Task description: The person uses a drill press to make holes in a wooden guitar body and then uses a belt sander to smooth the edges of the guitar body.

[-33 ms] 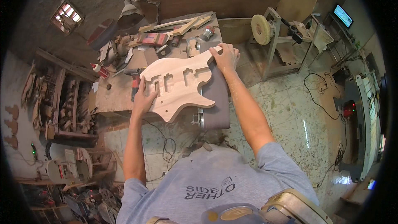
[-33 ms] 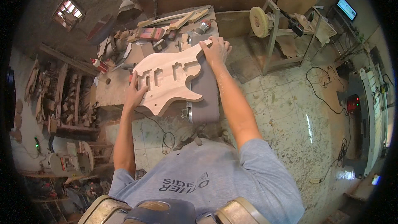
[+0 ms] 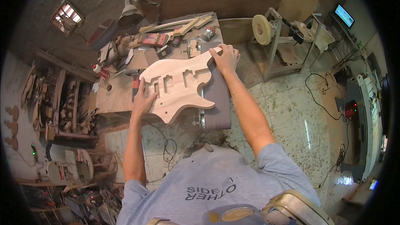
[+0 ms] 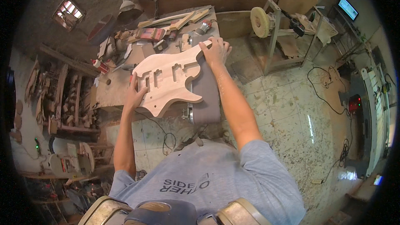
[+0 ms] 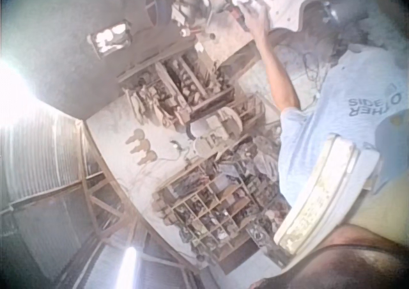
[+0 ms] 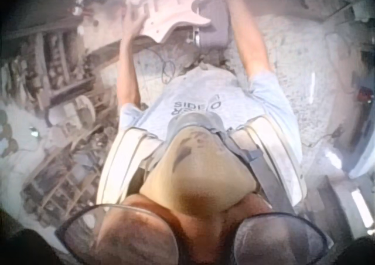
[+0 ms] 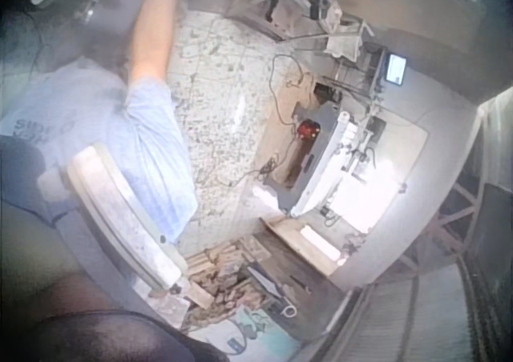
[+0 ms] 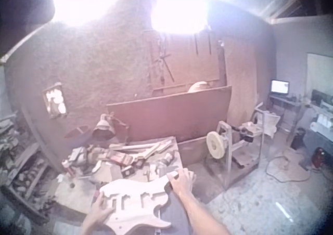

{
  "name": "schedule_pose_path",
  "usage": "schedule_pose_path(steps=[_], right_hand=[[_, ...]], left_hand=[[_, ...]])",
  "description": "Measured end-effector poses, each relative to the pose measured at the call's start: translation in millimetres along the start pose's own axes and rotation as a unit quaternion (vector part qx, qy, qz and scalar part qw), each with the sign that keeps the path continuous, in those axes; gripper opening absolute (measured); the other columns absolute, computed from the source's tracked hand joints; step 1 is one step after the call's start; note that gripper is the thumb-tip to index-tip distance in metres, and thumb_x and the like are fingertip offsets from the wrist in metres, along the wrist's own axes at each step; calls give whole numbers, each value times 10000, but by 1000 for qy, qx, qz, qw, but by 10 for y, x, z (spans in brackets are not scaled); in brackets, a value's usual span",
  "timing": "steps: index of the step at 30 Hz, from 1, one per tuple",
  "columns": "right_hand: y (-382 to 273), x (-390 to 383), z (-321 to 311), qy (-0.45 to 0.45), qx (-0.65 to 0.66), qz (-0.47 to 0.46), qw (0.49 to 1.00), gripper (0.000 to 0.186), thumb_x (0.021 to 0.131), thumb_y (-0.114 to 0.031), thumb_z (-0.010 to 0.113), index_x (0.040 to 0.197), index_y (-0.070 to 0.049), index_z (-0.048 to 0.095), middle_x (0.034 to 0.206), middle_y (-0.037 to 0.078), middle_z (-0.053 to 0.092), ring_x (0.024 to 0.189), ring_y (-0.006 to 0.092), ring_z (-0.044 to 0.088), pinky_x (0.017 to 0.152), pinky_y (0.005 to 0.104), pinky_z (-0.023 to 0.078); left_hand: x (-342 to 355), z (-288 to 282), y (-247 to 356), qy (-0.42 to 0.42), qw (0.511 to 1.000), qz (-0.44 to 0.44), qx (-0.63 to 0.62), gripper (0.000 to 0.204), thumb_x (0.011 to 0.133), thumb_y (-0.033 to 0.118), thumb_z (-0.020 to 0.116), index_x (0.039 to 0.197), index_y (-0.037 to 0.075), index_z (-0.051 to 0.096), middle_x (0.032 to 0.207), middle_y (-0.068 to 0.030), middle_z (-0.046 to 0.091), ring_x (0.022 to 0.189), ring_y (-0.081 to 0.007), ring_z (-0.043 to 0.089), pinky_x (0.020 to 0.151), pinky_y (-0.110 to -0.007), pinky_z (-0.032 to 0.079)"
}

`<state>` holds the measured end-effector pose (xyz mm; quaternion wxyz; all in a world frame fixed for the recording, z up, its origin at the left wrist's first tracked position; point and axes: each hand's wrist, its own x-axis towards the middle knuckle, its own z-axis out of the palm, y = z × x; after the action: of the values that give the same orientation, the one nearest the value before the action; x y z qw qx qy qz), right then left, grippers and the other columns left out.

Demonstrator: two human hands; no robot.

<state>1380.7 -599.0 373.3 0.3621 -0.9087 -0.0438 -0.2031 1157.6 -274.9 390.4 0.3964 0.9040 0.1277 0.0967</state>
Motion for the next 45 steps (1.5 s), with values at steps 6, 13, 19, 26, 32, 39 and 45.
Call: schedule_pose_path(steps=[6, 13, 19, 26, 32, 39, 45], right_hand=[[132, -28, -97, 3, 7, 6, 1000, 516, 855, -540, 750, 1185, -145, 713, 1256, 73, 632, 1260, 347, 493, 1101, 505, 353], [881, 242, -465, 23, 115, 42, 992, 546, 828, -476, 818, 1200, -97, 688, 1169, 231, 625, 1117, 399, 589, 994, 456, 486], [1596, 369, -1009, 34, 312, 156, 937, 534, 787, -356, 877, 1182, -54, 683, 1072, 166, 710, 993, 277, 675, 865, 388, 531], [1180, 513, -1841, 119, 429, 51, 894, 659, 818, -149, 864, 1370, -16, 529, 1246, 118, 601, 1119, 210, 582, 943, 353, 503], [-320, 484, -2948, 52, 720, -135, 679, 596, 1005, -77, 654, 1520, -34, 356, 1462, 199, 511, 1322, 314, 545, 1097, 408, 522], [-589, 219, -2702, -147, 832, -116, 523, 496, 1082, -54, 452, 1553, 3, 304, 1560, 216, 439, 1394, 347, 501, 1143, 502, 498], [-785, -79, -2413, -243, 833, -52, 493, 482, 1135, -182, 278, 1584, -8, 276, 1605, 204, 384, 1409, 360, 482, 1118, 585, 477]], left_hand=[[-99, 58, 220, -18, 1000, -12, 12, 996, 839, 232, 742, 1645, 37, 190, 1571, -325, 411, 1463, -399, 440, 1185, -397, 363], [124, 758, 457, 5, 997, 72, 34, 1012, 819, 286, 730, 1647, 58, 196, 1489, -331, 500, 1370, -455, 518, 1146, -459, 415], [250, 1267, 1068, -28, 996, 87, 16, 1088, 761, 286, 775, 1636, 14, 189, 1466, -336, 517, 1340, -441, 543, 1133, -464, 428], [184, 1006, 1508, 99, 977, 166, -94, 1161, 736, 256, 835, 1623, -51, 152, 1226, -297, 665, 1099, -408, 673, 984, -423, 532], [-316, 216, 2300, 201, 922, 212, -256, 611, 781, 111, 868, 1302, -57, 597, 968, -120, 713, 822, -155, 689, 746, -330, 563], [-692, 165, 1885, 407, 803, 435, 27, 319, 763, 49, 828, 1057, 25, 708, 1073, -113, 628, 1026, -277, 618, 875, -372, 518], [-1298, 148, 1558, 481, 767, 381, 186, 400, 755, 79, 845, 1138, 167, 771, 1110, -55, 616, 1046, -271, 603, 912, -408, 526]])
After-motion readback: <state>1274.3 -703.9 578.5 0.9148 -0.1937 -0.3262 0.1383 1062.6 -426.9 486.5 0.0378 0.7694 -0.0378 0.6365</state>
